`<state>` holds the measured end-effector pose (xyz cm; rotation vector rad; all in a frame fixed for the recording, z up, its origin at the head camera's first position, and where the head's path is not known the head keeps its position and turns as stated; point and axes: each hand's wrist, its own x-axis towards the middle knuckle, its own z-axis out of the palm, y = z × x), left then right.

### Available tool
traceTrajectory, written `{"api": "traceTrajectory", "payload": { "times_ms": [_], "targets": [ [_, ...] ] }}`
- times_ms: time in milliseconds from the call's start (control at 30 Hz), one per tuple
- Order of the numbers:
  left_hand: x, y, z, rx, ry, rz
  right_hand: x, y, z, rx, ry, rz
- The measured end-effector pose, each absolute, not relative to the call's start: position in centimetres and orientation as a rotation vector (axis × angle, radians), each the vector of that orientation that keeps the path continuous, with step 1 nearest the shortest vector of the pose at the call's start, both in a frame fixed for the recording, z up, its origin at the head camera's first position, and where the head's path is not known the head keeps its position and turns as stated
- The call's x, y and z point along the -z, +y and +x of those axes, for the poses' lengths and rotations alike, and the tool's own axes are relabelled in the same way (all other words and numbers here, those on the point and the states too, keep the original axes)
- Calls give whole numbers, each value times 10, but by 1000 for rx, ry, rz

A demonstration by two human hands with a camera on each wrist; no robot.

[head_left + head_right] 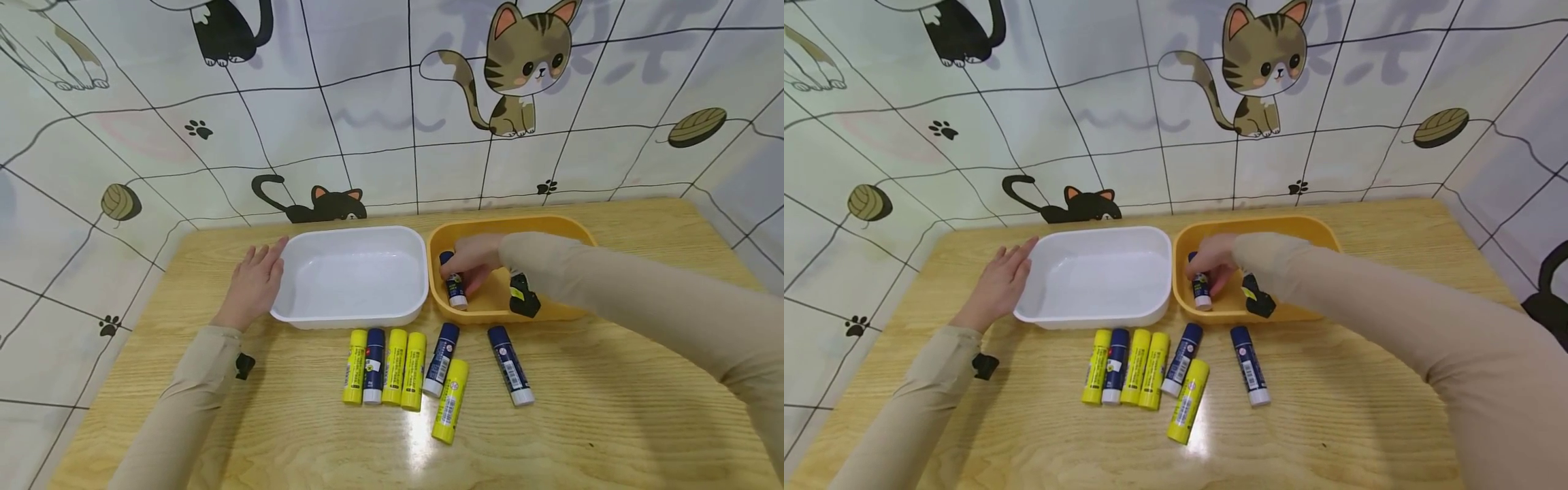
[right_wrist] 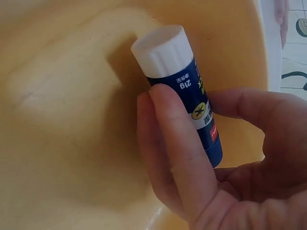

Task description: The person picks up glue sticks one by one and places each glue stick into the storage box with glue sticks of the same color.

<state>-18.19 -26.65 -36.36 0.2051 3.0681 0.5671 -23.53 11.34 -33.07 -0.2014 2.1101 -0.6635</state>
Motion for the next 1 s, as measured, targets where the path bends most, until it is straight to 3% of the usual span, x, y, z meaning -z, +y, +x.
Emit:
{"api": "traceTrajectory", "payload": {
  "times_ms": [1000],
  "targets": [
    [363, -265, -182, -529, 3049, 187, 312, 112, -233, 705, 2111, -210]
  ]
}}
